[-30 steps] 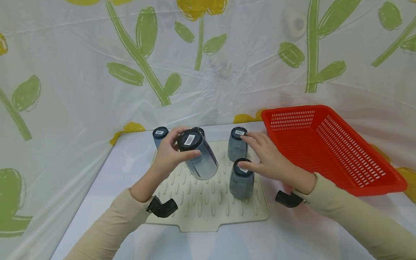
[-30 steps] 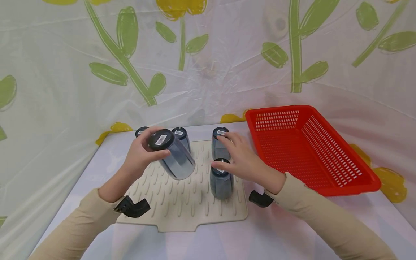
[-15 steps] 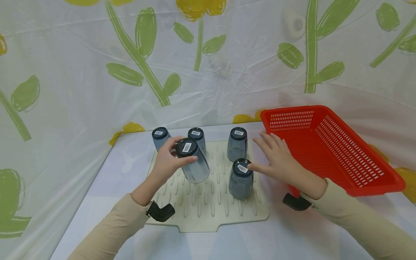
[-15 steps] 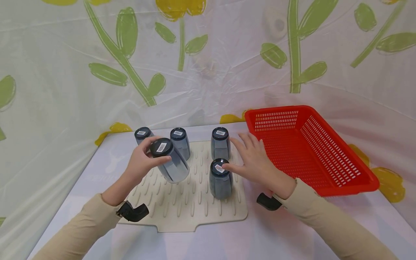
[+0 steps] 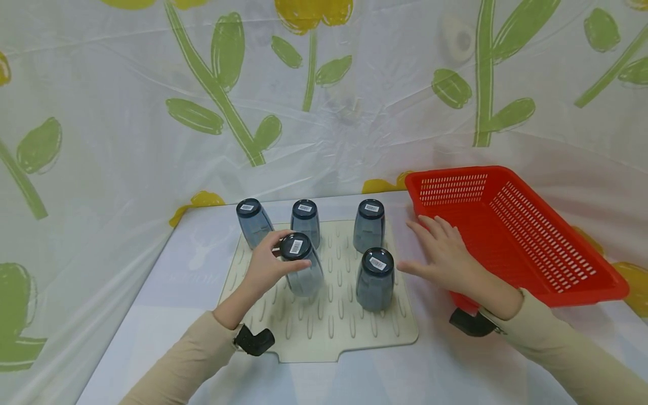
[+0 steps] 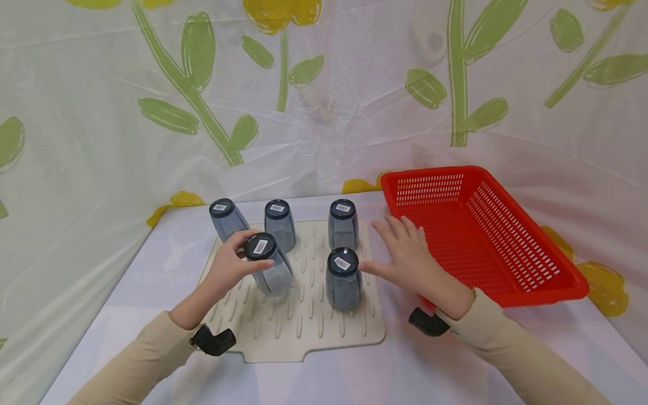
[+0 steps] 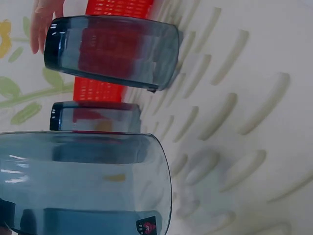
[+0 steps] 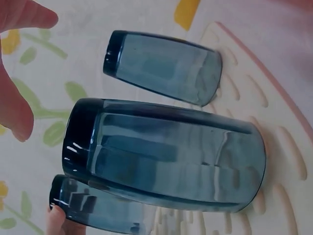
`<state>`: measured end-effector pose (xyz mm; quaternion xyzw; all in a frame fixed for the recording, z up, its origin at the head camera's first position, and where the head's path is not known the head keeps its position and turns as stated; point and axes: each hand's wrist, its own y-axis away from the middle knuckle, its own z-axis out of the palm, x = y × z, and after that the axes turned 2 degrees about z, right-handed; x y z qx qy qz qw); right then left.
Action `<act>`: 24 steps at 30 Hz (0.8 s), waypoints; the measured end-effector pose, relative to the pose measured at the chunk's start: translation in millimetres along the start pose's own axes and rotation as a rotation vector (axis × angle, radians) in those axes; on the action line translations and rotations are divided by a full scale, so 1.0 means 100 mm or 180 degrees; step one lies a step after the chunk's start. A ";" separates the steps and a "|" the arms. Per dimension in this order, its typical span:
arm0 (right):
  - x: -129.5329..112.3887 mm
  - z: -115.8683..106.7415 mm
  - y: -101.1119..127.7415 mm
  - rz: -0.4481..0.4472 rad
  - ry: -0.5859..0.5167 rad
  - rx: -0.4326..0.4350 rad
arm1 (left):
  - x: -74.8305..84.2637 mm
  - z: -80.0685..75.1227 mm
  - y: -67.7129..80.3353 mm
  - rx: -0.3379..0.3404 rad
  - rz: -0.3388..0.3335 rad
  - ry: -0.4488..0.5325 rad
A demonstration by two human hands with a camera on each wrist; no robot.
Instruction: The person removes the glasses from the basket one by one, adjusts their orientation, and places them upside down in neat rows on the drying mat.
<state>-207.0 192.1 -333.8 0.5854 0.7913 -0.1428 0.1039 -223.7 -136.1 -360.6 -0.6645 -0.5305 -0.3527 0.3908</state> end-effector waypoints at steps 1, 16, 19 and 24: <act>0.01 0.00 0.01 0.0014 0.0017 -0.0010 | -0.02 0.01 0.00 0.0001 -0.0002 -0.0007; 0.13 0.09 0.09 0.0106 0.0182 -0.0110 | -0.15 0.08 0.05 -0.0041 -0.0094 0.0063; 0.14 0.11 0.11 0.0125 0.0188 -0.0121 | -0.16 0.09 0.06 -0.0036 -0.0091 0.0056; 0.16 0.11 0.12 0.0174 0.0166 -0.0116 | -0.19 0.12 0.07 -0.0025 -0.0057 0.0029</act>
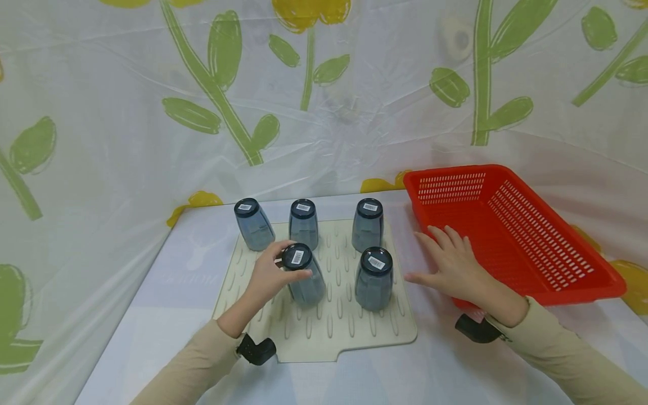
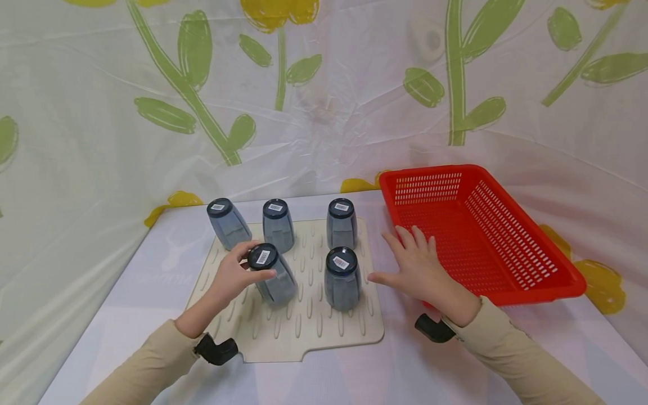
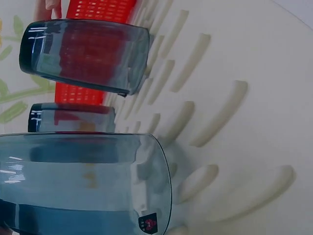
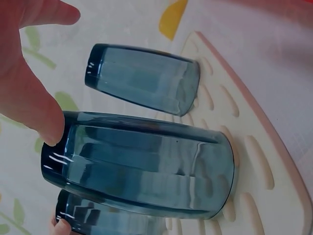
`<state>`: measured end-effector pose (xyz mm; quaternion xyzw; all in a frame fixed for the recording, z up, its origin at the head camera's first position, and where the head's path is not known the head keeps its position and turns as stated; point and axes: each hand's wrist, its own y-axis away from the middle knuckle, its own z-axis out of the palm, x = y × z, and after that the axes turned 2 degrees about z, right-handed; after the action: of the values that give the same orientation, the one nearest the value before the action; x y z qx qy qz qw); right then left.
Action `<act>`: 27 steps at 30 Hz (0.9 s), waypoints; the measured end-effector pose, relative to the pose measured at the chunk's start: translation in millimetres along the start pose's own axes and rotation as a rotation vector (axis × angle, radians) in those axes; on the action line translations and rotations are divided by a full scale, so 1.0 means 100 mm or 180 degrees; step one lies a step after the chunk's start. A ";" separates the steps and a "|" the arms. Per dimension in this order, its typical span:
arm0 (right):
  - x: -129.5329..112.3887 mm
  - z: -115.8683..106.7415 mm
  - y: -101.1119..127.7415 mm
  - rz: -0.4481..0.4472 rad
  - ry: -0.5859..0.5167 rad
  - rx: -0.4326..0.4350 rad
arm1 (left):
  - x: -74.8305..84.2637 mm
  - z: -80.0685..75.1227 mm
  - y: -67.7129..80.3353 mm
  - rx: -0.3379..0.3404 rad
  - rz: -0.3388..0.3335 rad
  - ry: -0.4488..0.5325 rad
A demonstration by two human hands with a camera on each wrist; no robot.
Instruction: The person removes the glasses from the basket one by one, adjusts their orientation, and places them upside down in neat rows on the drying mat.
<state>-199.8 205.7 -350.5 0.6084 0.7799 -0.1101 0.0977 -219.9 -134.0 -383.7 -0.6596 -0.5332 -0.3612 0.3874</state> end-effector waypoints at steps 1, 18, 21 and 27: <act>0.00 0.00 0.00 0.0010 0.0000 -0.0004 | -0.01 0.01 0.00 0.0006 0.0003 -0.0007; 0.09 -0.04 0.00 0.0247 0.0094 -0.0226 | 0.04 0.02 0.06 -0.0200 0.0058 -0.0452; 0.11 -0.07 0.00 0.0265 0.0123 -0.0235 | 0.08 -0.05 0.06 -0.0311 0.0110 -0.0770; 0.15 -0.13 0.00 0.0215 0.0209 -0.0230 | 0.16 -0.29 0.09 -0.0305 0.0313 -0.1502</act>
<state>-203.6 223.3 -342.2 0.6337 0.7651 -0.0586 0.0976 -210.3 -153.9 -357.6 -0.7685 -0.5585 -0.2027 0.2376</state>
